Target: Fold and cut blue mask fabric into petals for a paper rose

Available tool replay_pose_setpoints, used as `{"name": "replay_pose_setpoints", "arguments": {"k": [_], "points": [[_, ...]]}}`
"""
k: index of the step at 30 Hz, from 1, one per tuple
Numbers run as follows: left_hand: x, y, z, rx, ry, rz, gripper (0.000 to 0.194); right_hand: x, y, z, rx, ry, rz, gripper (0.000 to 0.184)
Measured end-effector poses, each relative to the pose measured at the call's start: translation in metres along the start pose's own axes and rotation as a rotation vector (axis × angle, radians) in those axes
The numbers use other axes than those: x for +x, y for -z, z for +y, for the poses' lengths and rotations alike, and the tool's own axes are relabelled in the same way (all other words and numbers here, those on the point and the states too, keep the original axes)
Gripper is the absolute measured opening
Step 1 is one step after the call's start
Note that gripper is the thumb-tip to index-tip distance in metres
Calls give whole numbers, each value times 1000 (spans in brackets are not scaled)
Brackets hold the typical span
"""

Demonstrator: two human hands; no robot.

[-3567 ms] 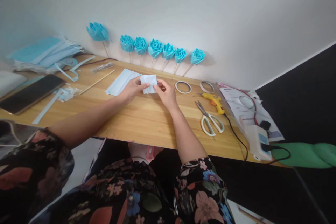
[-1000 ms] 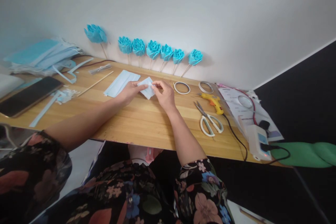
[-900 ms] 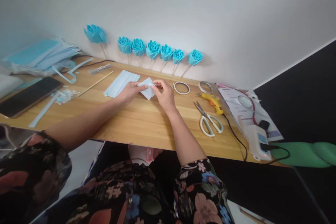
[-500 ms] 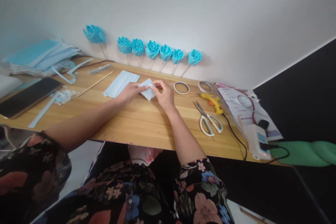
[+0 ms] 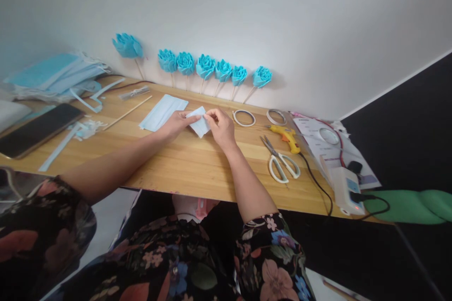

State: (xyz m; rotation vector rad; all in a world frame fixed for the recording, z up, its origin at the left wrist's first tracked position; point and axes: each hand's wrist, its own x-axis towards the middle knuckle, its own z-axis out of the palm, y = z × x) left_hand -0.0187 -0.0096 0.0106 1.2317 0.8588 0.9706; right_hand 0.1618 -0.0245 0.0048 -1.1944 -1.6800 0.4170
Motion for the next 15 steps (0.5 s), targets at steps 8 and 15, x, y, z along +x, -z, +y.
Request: {"name": "replay_pose_setpoints", "arguments": {"k": [8, 15], "points": [[1, 1, -1, -4, -22, 66, 43, 1, 0, -2, -30, 47, 80, 10], [2, 2, 0, -16, -30, 74, 40, 2, 2, -3, -42, 174, 100, 8]]}}
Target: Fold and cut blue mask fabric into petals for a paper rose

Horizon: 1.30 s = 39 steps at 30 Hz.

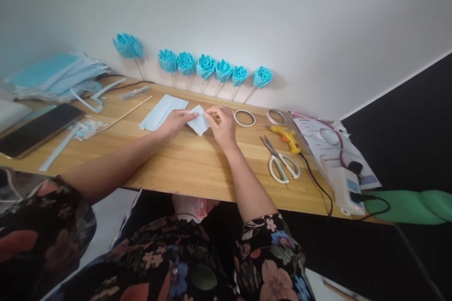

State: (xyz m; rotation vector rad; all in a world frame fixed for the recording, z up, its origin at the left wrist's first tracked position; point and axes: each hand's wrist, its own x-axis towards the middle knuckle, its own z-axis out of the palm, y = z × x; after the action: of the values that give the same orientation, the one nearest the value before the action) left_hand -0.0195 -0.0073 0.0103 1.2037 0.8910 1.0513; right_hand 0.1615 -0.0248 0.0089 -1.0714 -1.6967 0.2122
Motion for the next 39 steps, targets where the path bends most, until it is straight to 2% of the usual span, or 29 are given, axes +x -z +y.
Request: {"name": "replay_pose_setpoints", "arguments": {"k": [11, 21, 39], "points": [[-4, -2, 3, 20, 9, -64, 46, 0, -1, 0, -23, -64, -55, 5], [-1, -1, -1, 39, 16, -73, 48, -2, -3, 0, -5, -86, -57, 10], [1, 0, -4, 21, 20, -73, 45, -2, -3, -1, -2, -129, -60, 8]]}}
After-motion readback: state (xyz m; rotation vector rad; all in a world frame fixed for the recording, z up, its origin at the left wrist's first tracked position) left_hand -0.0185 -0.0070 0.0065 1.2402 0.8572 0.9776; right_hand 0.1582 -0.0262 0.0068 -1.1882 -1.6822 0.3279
